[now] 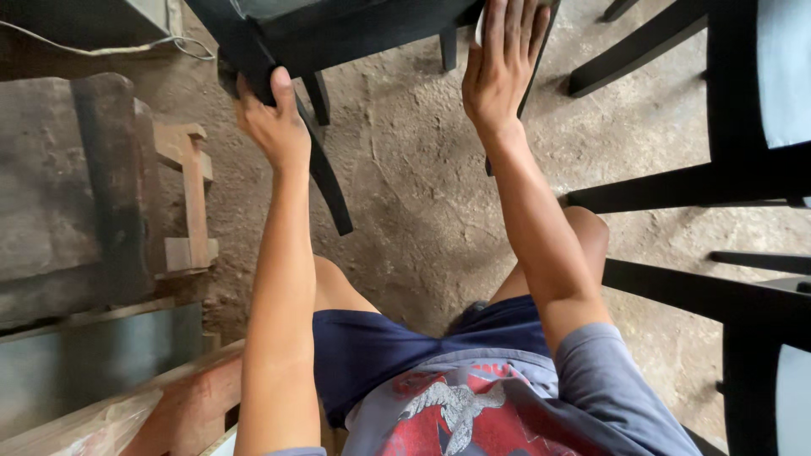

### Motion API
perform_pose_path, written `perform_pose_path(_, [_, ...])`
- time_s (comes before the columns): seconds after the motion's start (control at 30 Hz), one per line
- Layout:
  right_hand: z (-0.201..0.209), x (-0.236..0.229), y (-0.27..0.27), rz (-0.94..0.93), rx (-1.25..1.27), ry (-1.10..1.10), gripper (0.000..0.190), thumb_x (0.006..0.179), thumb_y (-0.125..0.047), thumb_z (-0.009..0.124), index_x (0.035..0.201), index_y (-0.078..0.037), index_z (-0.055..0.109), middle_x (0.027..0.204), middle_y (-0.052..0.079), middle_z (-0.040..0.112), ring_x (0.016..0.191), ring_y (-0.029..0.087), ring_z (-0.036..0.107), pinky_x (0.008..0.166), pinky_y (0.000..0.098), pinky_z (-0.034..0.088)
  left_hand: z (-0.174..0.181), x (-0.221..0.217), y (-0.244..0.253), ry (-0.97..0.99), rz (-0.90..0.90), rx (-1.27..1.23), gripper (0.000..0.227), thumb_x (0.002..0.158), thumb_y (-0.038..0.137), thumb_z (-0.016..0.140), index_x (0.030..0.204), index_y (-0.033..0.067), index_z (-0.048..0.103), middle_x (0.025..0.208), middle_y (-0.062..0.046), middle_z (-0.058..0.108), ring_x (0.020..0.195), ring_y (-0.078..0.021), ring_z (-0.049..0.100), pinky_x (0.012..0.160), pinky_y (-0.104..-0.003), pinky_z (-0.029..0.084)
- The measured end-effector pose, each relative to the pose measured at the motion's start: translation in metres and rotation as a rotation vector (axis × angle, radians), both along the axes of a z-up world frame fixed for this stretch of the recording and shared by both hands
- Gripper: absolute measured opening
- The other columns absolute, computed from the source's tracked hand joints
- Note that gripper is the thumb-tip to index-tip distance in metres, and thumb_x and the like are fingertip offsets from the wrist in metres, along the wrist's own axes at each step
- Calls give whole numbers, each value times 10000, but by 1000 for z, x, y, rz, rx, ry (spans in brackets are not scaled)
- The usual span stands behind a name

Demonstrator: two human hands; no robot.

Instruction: The person sands various parts of wooden chairs using sandpaper, moving between different chairs and sanding the seats, backs, and legs.

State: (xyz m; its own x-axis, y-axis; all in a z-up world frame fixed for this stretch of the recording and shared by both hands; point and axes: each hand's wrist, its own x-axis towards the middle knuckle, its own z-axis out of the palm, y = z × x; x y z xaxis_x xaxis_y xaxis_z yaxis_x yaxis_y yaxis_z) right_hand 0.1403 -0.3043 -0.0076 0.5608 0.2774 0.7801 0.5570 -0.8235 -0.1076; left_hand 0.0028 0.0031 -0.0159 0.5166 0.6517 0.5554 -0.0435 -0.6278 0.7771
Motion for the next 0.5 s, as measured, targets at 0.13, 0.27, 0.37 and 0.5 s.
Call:
perform_pose_path(0.13, [-6,-3,2,76,2,-43,507,1129,-147,379,1622,-49,313,1701,160,280,1627,311,176,1330,541,77,10,-3,-3,21,44,46,634,1048,479,645,1339,-81,591,1192,-285,659,1118,-447,638,984,-518,492])
perform_pose_path(0.27, [9,-16,37,325,-245,-6,473,1103,-38,463,1563,-144,430,1675,-5,398,1618,168,268,1350,542,75,14,-9,-10,-21,-1,30,617,1053,486,617,1324,-68,608,1210,-277,678,1138,-464,633,1014,-526,478])
perform_pose_path(0.37, [38,-46,84,631,-177,-30,388,1135,-139,539,1523,-124,540,1553,50,541,1500,167,409,1285,453,109,9,-14,-11,22,-3,-6,620,1045,520,567,1271,-53,639,1167,-273,676,1112,-472,638,999,-524,483])
perform_pose_path(0.5, [62,-54,105,675,-238,-355,342,1156,-145,535,1488,-117,607,1509,49,605,1404,192,525,1228,452,257,-3,-22,-12,3,-1,60,732,1092,589,476,1360,-86,567,1248,-306,638,1155,-484,616,1022,-529,465])
